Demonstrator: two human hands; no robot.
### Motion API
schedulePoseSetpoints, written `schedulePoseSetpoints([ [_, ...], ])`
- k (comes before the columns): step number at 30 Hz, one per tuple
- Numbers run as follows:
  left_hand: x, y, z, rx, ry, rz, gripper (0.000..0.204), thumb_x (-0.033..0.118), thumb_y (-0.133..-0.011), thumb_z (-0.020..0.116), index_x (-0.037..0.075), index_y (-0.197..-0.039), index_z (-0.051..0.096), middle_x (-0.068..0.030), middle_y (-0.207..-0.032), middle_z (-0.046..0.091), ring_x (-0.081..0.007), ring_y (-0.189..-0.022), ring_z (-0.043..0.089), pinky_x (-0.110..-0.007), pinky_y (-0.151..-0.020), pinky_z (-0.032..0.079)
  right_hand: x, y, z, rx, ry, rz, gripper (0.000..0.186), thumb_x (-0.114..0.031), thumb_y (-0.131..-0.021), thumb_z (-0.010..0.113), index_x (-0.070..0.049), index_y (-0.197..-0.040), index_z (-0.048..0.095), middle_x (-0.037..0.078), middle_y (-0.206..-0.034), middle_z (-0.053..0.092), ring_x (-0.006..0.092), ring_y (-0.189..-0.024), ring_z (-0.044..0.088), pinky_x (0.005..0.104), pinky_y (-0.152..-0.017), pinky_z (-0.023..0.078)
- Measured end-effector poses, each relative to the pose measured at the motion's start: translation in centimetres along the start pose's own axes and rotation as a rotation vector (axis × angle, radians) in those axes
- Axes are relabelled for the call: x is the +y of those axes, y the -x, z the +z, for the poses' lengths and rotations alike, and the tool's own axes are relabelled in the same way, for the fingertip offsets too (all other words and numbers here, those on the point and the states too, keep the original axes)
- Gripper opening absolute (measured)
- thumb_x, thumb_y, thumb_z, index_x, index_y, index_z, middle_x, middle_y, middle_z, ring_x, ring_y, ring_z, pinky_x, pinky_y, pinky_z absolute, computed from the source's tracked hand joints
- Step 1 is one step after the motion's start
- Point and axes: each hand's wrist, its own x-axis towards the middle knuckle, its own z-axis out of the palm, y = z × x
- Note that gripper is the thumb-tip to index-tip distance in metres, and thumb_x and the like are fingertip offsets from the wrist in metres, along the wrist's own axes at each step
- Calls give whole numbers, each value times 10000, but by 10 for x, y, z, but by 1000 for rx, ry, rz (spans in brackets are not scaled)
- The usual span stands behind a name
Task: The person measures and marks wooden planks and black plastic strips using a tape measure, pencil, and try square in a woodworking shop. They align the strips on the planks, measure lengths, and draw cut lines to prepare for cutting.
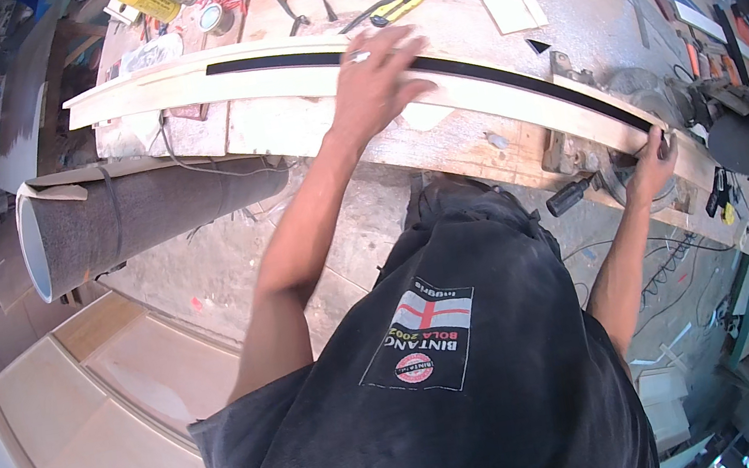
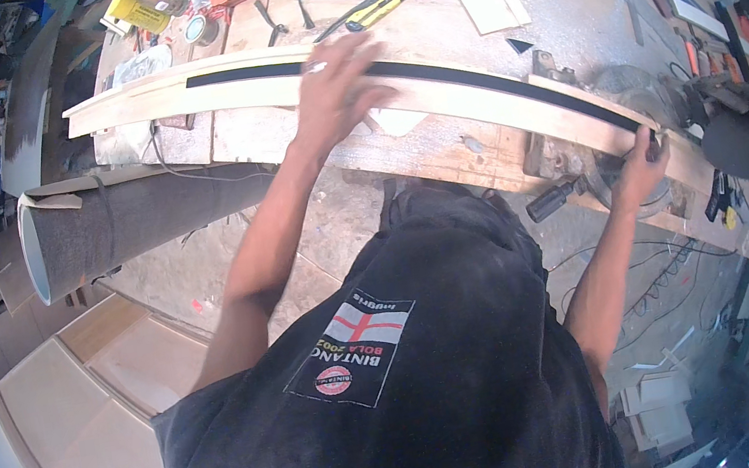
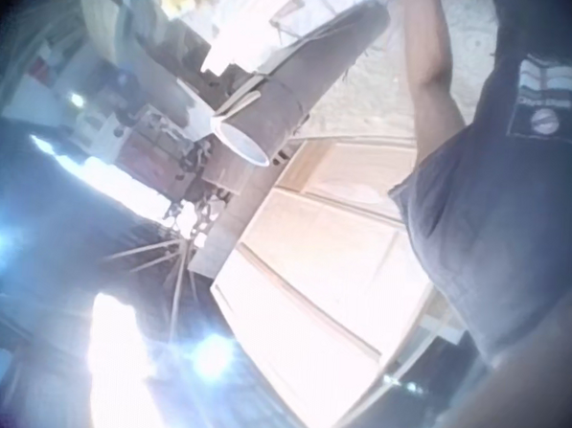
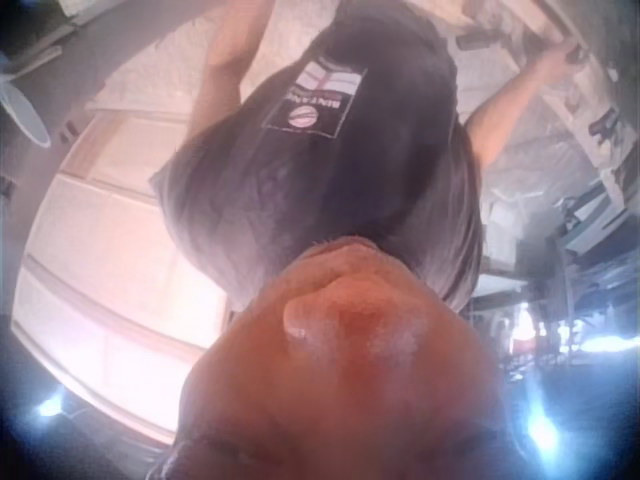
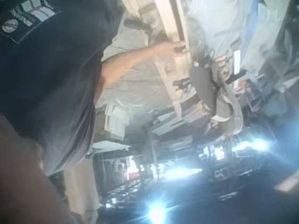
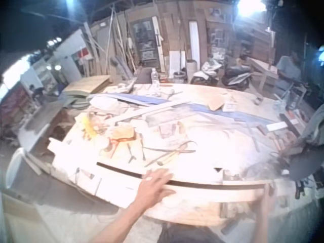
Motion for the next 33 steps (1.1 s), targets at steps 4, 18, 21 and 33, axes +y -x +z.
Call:
schedulePoseSetpoints([
  [4, -16, 68, -36, 369, -67, -336, 451, 130, -870, 847, 52, -1286, 694, -192, -1230, 655, -398, -1173, 615, -508, -1042, 473, 4, 11, -12, 118, -89, 19, 651, -385, -1127, 578, 101, -1544, 460, 259, -1365, 652, 299, -1199, 673, 379, -1049, 517],
  [18, -4, 120, 21, -222, -156, -923, 1206, 625, -661, 961, -24, -1536, 444, -251, -1476, 398, -469, -1355, 457, -670, -1094, 388, -63, 214, -18, -443, -13, 16, 371, -300, -1181, 451, 1, -1257, 654, 60, -924, 657, 115, -757, 583, 284, -689, 481],
  [21, 3, 109, 36, -184, -185, -990, 1245, 689, -629, 950, -61, -1479, 435, -263, -1448, 406, -469, -1355, 444, -700, -1055, 359, -65, 232, -10, -495, -56, 18, 355, -292, -1179, 458, -8, -1253, 656, 54, -910, 644, 113, -759, 576, 280, -687, 479],
  [33, 6, 108, 47, -158, -334, -1012, 751, 444, -779, 888, -2, -1292, 570, -196, -1277, 506, -442, -1267, 514, -706, -972, 346, -53, 239, -29, -436, 26, 126, 416, -335, -1192, 409, -3, -1301, 633, 77, -896, 644, 137, -739, 581, 293, -693, 477],
])
